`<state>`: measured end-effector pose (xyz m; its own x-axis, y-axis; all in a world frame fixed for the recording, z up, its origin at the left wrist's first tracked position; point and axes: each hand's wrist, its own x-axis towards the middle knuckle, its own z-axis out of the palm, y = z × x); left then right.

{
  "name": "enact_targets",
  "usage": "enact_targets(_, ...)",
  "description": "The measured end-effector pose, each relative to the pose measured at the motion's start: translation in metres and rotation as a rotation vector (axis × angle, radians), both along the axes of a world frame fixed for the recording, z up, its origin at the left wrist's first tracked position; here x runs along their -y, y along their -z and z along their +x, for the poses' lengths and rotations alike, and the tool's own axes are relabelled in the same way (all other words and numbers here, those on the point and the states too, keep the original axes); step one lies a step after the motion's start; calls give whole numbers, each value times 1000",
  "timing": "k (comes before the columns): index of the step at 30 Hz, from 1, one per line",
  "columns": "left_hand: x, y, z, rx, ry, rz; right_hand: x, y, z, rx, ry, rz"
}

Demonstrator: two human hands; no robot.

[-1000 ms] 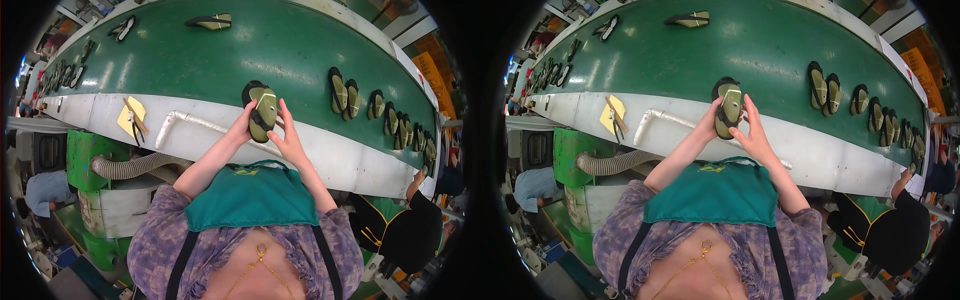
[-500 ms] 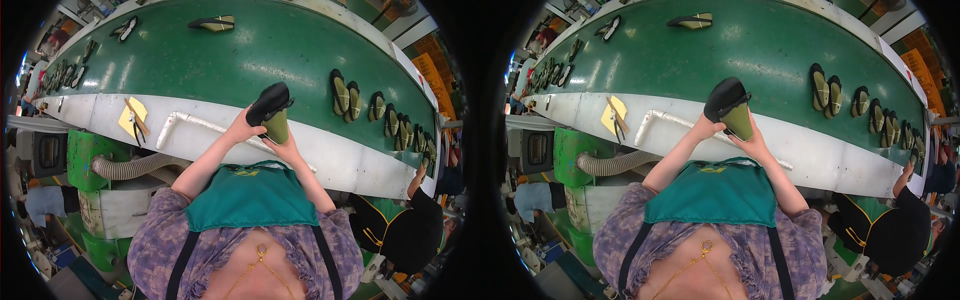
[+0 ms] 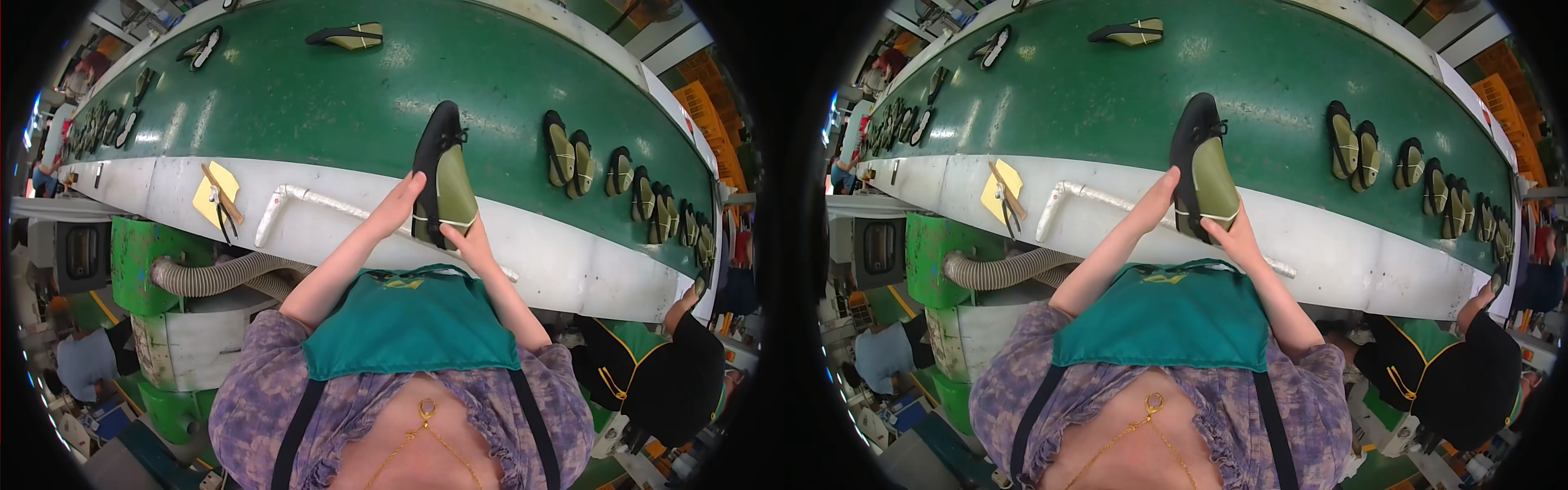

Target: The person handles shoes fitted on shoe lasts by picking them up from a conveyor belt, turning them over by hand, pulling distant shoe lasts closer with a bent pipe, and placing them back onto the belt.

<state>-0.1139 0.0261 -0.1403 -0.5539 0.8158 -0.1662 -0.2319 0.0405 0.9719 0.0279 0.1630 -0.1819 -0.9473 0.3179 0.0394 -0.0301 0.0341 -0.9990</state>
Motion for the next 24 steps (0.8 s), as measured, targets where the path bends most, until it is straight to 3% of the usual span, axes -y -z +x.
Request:
enact_targets(3,-5,12,-6,171,109,-44,-10,1,-4,194,73,-636)
enact_targets(5,-2,27,-7,137,97,-121,-43,23,-9,345,102,-828)
enact_targets(9,15,37,-7,43,103,-161,-114,36,-24,384,270,-607)
enact_targets(11,22,39,-8,53,75,-183,-143,49,-27,70,370,-541)
enact_targets(12,26,44,-8,74,48,-184,-148,42,-27,96,592,-484)
enact_targets(15,37,61,-10,116,-8,-196,-144,30,-18,189,494,-55)
enact_targets(17,42,65,-12,127,-13,-202,-129,58,0,236,105,160)
enact_targets(18,43,66,-12,131,-14,-202,-109,51,11,407,-33,309)
enact_targets(20,45,68,-13,139,-16,-201,-77,56,34,403,-235,621)
enact_targets(24,51,73,-19,142,14,-195,-44,49,59,487,-248,877)
